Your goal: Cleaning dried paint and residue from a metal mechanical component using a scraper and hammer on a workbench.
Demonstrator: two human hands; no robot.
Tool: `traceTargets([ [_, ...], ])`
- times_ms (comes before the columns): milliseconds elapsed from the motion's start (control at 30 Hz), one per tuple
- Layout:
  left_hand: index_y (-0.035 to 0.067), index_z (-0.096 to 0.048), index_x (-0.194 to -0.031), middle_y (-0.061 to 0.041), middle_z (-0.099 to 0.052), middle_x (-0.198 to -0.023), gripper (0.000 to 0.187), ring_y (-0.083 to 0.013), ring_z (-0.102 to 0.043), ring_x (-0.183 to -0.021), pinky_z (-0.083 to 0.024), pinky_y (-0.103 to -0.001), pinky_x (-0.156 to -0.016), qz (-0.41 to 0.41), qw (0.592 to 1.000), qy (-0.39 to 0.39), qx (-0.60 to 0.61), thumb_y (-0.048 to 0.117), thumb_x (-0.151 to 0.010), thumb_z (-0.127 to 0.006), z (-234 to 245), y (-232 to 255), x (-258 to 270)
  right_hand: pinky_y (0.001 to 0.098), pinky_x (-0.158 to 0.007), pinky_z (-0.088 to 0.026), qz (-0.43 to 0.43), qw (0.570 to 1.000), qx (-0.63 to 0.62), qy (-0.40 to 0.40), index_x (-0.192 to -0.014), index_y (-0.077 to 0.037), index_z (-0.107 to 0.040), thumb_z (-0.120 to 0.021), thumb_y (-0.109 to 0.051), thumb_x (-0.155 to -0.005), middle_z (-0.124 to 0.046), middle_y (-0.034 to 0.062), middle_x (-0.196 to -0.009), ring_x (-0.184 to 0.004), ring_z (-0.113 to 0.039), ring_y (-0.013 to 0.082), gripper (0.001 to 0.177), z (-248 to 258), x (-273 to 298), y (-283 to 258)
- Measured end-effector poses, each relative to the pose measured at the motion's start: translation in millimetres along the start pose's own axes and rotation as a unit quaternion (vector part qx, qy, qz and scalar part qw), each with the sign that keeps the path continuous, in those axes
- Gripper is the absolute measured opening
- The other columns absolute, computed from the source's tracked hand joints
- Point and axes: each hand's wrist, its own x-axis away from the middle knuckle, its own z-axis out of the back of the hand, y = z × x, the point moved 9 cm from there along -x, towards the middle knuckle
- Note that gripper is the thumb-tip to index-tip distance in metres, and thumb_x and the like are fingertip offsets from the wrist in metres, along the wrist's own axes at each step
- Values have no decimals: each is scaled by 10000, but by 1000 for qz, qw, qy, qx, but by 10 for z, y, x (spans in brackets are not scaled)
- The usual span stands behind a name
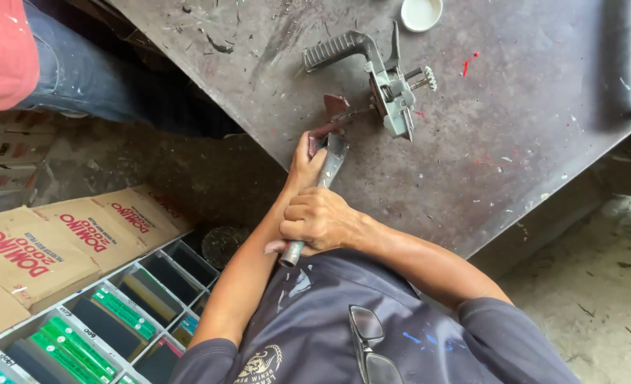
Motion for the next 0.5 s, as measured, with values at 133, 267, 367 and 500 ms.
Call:
traceTargets([
  [133,140,-585,-1285,-227,-651,-1092,394,-372,-614,-1036,-487,-499,-937,-7,1000,-12,-4,302,-929,-629,-21,16,-17,331,-475,-420,11,999,34,-11,-700,-177,-509,-440,-407,-1045,-400,-14,-620,-508,-504,200,420,-116,10,13],
  [267,142,-580,-1305,-248,-657,-1131,403,-409,-619,-1075,-484,-513,-970,2,1000,-19,4,300,-936,-620,26,287,109,333,-493,-428,19,998,49,-18,-725,-174,-506,-400,-434,-1048,-407,-11,-644,-537,-517,201,428,-262,61,54],
  [367,170,-560,-1311,-231,-634,-992,392,-367,-631,-914,-511,-489,-865,11,999,-44,25,321,-952,-604,64,788,284,329,-498,-427,20,997,81,-9,-721,-178,-481,-346,-450,-1048,-390,-12,-659,-547,-508,200,447,-345,54,90],
  [500,236,-490,-1294,-161,-585,-533,327,-297,-613,-398,-519,-355,-392,35,986,-111,116,303,-982,-561,-84,574,191,316,-516,-457,4,995,102,14,-725,-183,-502,-399,-422,-1046,-402,-16,-655,-546,-526,193,414,-407,34,150],
])
